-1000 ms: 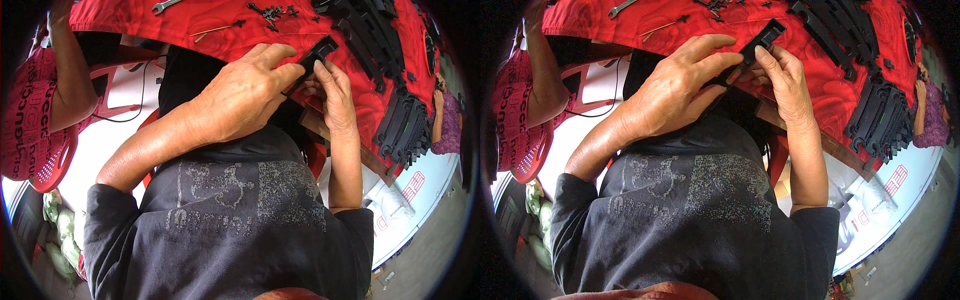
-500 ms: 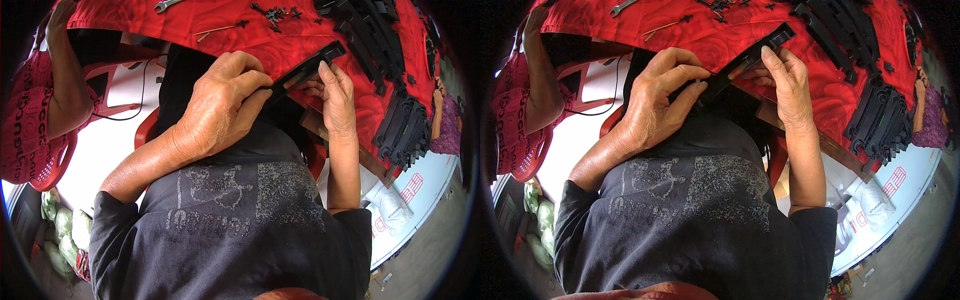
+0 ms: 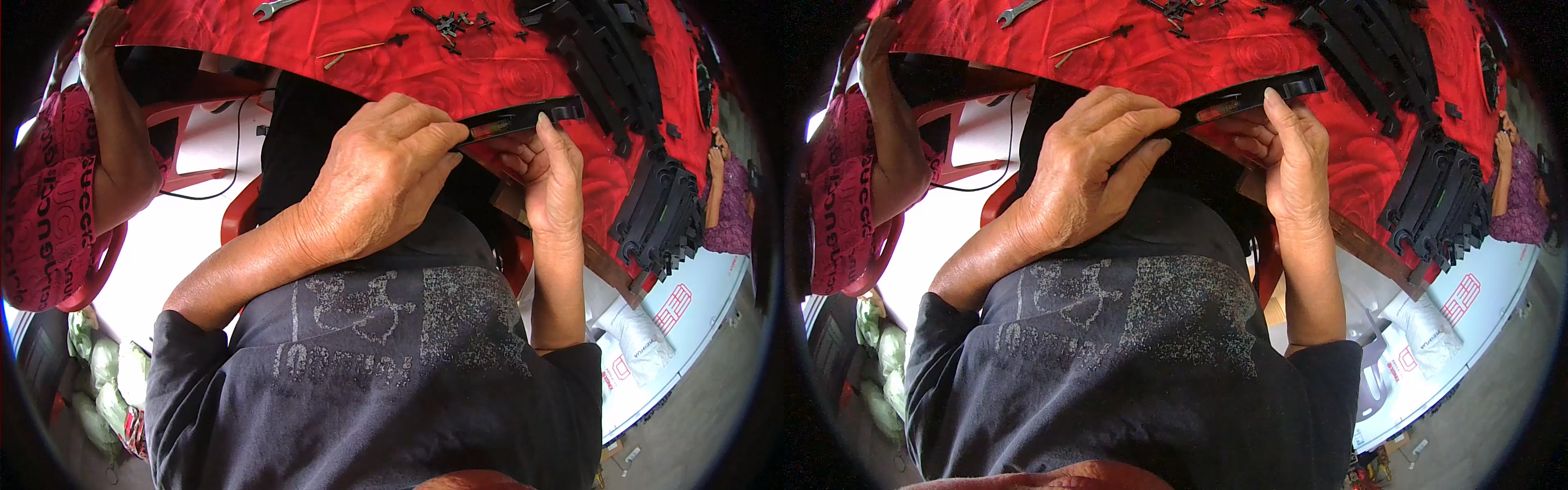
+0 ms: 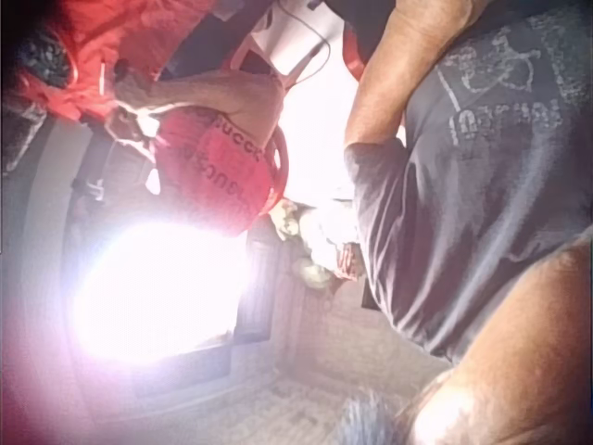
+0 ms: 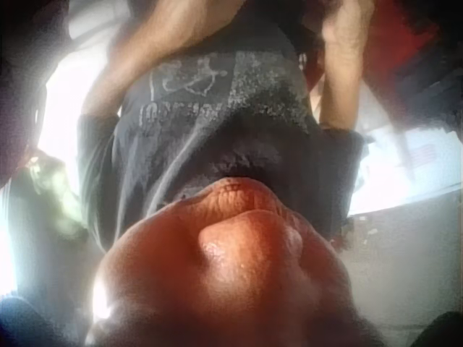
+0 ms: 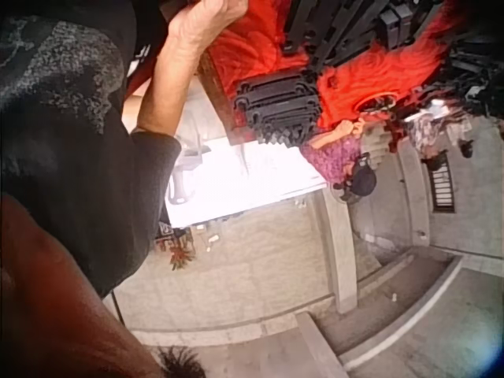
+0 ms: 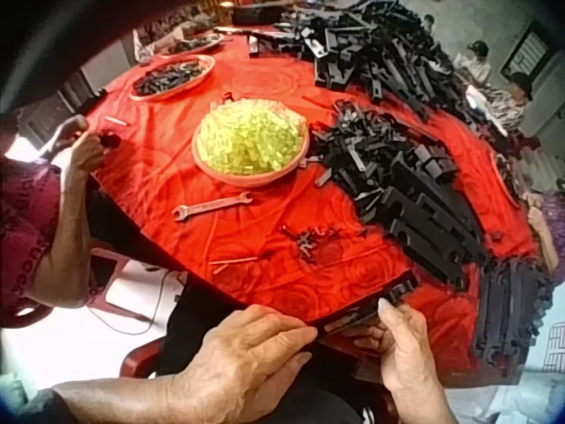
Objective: The person assembles plastic components by fitting and pressing small parts into a black plastic housing by hand.
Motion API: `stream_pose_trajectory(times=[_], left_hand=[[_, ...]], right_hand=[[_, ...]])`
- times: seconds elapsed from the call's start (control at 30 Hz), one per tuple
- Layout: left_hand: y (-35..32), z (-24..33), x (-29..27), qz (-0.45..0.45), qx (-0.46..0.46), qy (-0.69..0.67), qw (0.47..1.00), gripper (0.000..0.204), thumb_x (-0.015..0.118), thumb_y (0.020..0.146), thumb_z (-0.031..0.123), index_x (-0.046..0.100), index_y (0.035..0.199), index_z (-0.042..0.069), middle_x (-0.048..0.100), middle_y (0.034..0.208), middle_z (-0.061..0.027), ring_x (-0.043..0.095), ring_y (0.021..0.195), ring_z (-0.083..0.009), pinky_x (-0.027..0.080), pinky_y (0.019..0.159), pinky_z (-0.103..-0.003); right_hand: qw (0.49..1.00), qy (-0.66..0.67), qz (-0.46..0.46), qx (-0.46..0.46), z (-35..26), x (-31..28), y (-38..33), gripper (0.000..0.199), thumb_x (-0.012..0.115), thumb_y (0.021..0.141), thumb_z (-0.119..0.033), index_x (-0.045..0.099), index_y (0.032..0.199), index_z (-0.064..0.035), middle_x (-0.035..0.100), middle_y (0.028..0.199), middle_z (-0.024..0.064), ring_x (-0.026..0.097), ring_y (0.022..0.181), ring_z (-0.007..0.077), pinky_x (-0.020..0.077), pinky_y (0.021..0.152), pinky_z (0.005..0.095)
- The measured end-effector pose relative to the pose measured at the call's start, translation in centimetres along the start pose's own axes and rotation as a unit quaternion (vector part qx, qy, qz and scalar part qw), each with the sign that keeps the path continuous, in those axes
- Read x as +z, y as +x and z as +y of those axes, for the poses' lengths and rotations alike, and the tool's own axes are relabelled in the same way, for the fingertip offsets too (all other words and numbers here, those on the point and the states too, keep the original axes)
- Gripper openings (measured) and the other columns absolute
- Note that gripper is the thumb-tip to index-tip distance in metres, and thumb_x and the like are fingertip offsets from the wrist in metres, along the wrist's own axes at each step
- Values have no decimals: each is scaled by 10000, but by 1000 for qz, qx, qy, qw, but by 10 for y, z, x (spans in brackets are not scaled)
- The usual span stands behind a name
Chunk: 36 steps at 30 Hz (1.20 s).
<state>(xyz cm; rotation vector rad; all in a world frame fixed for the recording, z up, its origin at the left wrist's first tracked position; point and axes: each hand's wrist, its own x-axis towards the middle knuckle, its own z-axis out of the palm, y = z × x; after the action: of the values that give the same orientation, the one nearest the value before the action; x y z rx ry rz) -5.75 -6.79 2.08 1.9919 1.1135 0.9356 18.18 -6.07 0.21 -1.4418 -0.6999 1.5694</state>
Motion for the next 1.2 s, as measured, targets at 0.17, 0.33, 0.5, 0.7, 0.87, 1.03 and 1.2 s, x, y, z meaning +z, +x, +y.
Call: stream_pose_trajectory(times=[0.17, 0.33, 0.5, 0.7, 0.87, 1.03, 1.2], left_hand=[[0, 1, 5, -20, 24, 6, 999, 277, 730, 845, 10, 690, 1119, 10, 684, 1089, -148, 672, 993, -320, 550, 846, -408], [3, 0, 7, -19, 42, 26, 999, 313, 742, 824, 16, 686, 1132, 19, 660, 1151, -132, 639, 1040, -317, 545, 858, -411], [3, 0, 8, -25, 43, 59, 997, 343, 750, 809, 23, 682, 1145, 29, 660, 1140, -118, 631, 1047, -309, 539, 845, -413], [4, 2, 8, -12, 30, 129, 991, 390, 744, 823, 91, 674, 1206, 62, 656, 1209, -97, 587, 1175, -300, 439, 959, -438], [4, 4, 10, -7, 6, 175, 985, 436, 732, 839, 130, 652, 1265, 82, 645, 1256, -85, 528, 1293, -288, 322, 1064, -484], [7, 1, 15, -6, -7, 197, 980, 484, 719, 859, 150, 612, 1326, 87, 611, 1321, -89, 480, 1351, -293, 246, 1129, -539], [9, -6, 29, 48, -33, 158, 986, 499, 720, 875, 175, 596, 1346, 65, 580, 1354, -140, 455, 1372, -337, 247, 1149, -539]], right_hand=[[999, 30, 5, 17, 0, 2, -5, 292, 661, 981, -295, 658, 1011, -4, 747, 998, 150, 750, 886, 254, 585, 741, 294], [998, 55, 26, 5, -1, 3, -8, 270, 649, 983, -274, 663, 1035, -8, 746, 1011, 157, 747, 896, 263, 588, 774, 312], [996, 86, 30, -18, 4, 3, -12, 232, 638, 983, -239, 661, 1059, -22, 743, 1026, 156, 738, 925, 265, 589, 797, 330], [987, 157, 34, -27, 13, 4, -15, 174, 616, 973, -145, 645, 1118, -54, 718, 1094, 130, 719, 1001, 274, 594, 857, 395], [979, 186, -2, -88, 22, 6, -17, 230, 613, 946, -35, 616, 1169, -95, 684, 1161, 108, 700, 1047, 288, 586, 923, 485], [977, 179, 10, -113, 23, 15, -17, 268, 623, 922, 23, 617, 1158, -105, 681, 1150, 86, 679, 1077, 256, 582, 930, 477], [971, 157, 61, -167, 34, 22, -20, 303, 676, 864, 75, 622, 1118, -81, 672, 1096, 50, 658, 1003, 174, 546, 938, 366]])
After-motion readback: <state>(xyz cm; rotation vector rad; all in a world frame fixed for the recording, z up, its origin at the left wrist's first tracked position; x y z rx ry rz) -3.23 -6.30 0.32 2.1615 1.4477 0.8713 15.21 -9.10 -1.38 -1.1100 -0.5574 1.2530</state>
